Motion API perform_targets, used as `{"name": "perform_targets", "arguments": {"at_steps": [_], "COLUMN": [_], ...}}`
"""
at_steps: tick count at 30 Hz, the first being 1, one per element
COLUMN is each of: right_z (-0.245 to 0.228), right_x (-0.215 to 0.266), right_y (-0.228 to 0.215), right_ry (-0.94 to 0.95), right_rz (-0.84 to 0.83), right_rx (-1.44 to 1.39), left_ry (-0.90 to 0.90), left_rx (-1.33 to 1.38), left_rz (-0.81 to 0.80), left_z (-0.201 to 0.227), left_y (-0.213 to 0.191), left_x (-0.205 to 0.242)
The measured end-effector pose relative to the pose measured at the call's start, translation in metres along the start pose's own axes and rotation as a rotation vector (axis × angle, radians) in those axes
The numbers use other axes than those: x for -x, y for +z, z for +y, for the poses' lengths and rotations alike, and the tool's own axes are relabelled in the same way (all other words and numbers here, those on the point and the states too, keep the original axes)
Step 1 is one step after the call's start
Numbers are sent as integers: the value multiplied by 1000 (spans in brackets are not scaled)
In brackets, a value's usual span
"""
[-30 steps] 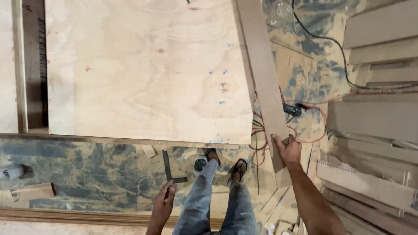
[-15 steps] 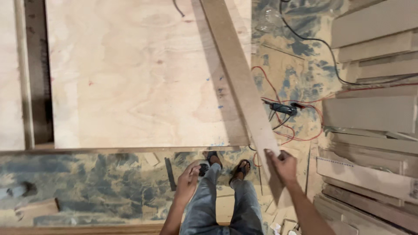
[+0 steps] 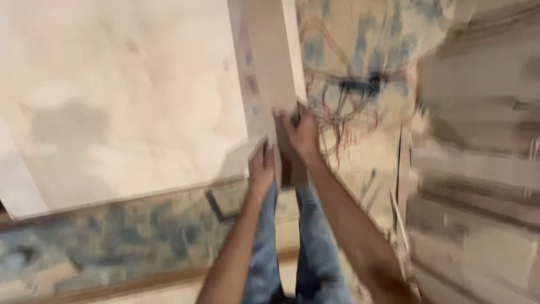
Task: The person measures a piece of plywood using a tape measure and a straight edge, then cuts along the marked line using a circular saw.
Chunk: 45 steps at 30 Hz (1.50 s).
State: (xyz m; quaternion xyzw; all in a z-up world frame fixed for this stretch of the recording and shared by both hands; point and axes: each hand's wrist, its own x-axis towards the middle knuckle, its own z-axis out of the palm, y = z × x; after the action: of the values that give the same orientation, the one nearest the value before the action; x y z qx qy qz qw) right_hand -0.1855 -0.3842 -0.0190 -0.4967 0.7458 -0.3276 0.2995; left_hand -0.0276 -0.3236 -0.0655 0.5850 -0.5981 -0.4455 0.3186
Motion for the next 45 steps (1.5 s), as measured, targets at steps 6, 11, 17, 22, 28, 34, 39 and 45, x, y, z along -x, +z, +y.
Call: {"name": "perform_targets", "arguments": {"at_steps": [6,11,17,22,28,34,39,45], "right_z": [57,78,91,85,48,28,29,33], "right_x": [16,67,117,127,122,121,135,150], "right_y": [-59,-84,-72,-61,-38,-17,-15,-13], "right_ry": [-11,198,450,343,39,196,313,397], "right_rz": [116,129,150,146,49,49,69,206], "right_rx": [51,-83,-366,-241,-33,-65,-170,-406], "left_ry": [-363,-203,-172,-174,-254,-162,-210,-197], "left_rx": [-72,-52,-74,-585,-597,-521,-483,-334], "left_rz": [-166,-177,-195,-289,-520,-528,-563,-648], "left_z": [9,38,51,54,47,36,37,38], "left_y": [-20,-35,-32,-38,-47,-46,-49,-59], "left_x": [-29,-41,-56,-65,-50,-40,-40,-42]}}
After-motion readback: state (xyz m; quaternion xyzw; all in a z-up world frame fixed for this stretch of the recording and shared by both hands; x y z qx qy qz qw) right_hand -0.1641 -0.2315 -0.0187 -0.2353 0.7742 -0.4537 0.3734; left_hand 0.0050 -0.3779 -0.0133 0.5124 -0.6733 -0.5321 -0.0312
